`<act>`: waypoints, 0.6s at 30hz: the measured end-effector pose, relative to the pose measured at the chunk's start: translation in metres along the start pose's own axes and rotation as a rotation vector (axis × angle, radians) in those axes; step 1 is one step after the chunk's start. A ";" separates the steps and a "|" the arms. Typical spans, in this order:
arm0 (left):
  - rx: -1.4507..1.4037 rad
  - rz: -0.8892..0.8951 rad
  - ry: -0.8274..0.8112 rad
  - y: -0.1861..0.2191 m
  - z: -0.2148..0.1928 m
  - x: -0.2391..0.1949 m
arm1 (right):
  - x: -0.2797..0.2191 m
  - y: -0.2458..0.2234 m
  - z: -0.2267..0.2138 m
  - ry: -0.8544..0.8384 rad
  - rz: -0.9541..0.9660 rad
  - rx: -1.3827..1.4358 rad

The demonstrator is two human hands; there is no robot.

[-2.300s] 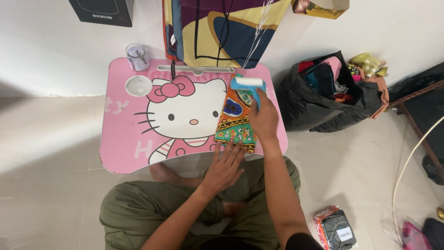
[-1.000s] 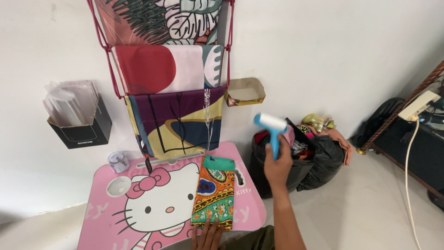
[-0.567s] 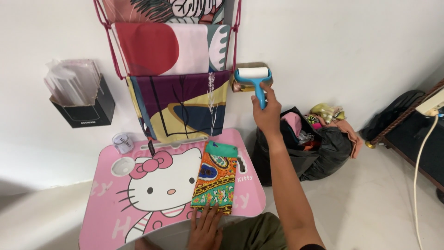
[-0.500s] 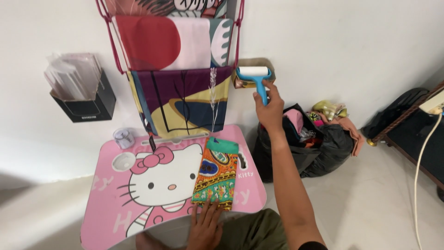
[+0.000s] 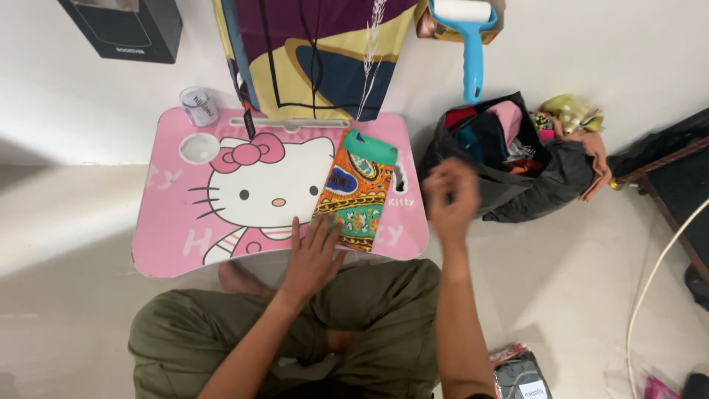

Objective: The person folds a colorful patterned fabric on a small table and uses a lint roller to clean both sides of the garment.

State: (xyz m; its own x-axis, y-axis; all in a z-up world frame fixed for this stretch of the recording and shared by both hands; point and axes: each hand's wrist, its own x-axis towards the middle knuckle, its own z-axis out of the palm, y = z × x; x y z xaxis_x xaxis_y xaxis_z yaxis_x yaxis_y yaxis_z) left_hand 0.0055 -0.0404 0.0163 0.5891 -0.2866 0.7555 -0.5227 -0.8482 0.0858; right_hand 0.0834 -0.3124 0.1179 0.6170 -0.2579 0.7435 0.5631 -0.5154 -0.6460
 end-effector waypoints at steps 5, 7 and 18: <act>-0.012 0.019 -0.067 -0.009 0.010 -0.012 | -0.098 -0.013 0.033 -0.834 -0.242 -0.253; -0.019 0.013 -0.058 -0.006 0.004 -0.012 | -0.114 -0.012 0.042 -0.971 -0.333 -0.471; -0.207 0.148 -0.289 -0.032 -0.038 -0.008 | -0.130 0.003 0.023 -0.896 -0.634 -0.484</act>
State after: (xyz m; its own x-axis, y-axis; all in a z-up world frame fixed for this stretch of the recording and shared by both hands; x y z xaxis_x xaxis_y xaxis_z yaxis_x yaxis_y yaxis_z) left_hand -0.0054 0.0058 0.0321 0.6321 -0.5380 0.5577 -0.7109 -0.6891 0.1409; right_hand 0.0176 -0.2619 0.0151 0.5762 0.7141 0.3977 0.7583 -0.6486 0.0660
